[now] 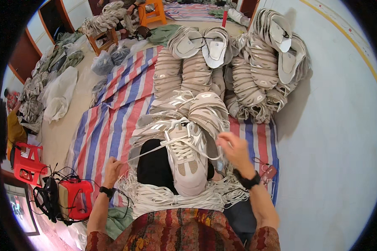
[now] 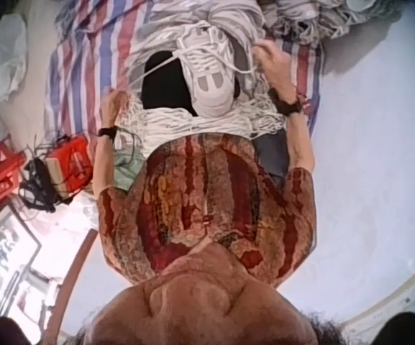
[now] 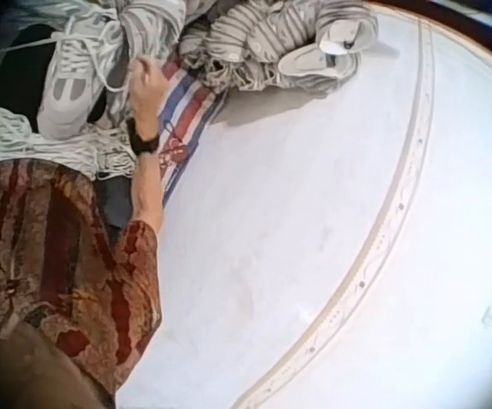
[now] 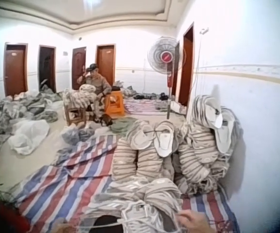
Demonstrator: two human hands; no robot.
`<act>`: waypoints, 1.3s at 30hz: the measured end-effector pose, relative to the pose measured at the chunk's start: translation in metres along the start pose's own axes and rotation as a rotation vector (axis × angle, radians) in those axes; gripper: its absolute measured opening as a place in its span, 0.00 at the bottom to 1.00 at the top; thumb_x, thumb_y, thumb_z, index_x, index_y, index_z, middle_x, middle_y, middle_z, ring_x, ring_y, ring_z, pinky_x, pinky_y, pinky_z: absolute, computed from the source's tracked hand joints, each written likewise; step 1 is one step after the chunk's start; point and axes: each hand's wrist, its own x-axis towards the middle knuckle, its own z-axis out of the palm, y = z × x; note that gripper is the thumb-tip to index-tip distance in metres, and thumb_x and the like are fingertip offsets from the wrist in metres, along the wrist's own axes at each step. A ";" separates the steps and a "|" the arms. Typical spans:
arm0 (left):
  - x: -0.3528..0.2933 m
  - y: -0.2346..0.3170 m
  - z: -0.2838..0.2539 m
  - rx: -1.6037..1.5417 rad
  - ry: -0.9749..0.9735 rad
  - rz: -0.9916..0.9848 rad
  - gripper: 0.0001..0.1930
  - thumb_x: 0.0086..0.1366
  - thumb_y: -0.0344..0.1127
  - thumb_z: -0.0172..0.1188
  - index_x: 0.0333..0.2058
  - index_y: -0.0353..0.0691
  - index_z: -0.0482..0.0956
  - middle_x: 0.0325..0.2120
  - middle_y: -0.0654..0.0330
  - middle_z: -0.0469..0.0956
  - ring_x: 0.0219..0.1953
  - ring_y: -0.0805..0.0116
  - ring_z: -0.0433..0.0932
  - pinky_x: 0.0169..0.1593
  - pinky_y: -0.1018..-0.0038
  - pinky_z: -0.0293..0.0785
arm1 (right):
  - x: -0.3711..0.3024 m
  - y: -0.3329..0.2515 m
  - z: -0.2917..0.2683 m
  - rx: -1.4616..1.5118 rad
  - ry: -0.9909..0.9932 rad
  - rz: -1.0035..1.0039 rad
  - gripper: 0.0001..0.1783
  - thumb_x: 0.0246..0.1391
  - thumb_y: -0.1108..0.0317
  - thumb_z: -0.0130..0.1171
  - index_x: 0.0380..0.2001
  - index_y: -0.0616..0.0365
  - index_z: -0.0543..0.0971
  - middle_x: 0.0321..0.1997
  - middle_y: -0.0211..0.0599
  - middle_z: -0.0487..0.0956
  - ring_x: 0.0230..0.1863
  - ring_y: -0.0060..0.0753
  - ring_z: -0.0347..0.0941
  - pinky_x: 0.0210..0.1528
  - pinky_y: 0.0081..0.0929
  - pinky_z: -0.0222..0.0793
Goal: The recorder is lacing a white and tan athletic shoe while sitting among stacks of similar shoe uppers.
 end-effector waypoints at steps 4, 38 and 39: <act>0.003 -0.028 0.031 0.165 0.118 -0.195 0.05 0.53 0.31 0.56 0.29 0.39 0.78 0.19 0.52 0.71 0.22 0.56 0.71 0.27 0.67 0.65 | 0.024 0.005 0.045 0.329 -0.128 0.242 0.14 0.51 0.69 0.51 0.41 0.64 0.70 0.26 0.38 0.79 0.25 0.23 0.74 0.27 0.17 0.67; 0.126 0.117 0.068 -1.053 -0.331 -0.610 0.06 0.60 0.28 0.52 0.34 0.33 0.74 0.23 0.62 0.77 0.18 0.79 0.73 0.16 0.87 0.62 | 0.069 0.021 0.097 -0.391 -0.289 -0.144 0.09 0.40 0.66 0.52 0.17 0.61 0.73 0.17 0.50 0.72 0.22 0.55 0.69 0.26 0.44 0.64; 0.125 0.116 0.067 -1.042 -0.332 -0.623 0.06 0.60 0.30 0.52 0.33 0.34 0.74 0.23 0.63 0.76 0.18 0.80 0.74 0.16 0.87 0.62 | 0.071 0.013 0.091 -0.424 -0.390 -0.015 0.08 0.41 0.66 0.54 0.21 0.60 0.74 0.23 0.46 0.74 0.29 0.50 0.70 0.31 0.40 0.65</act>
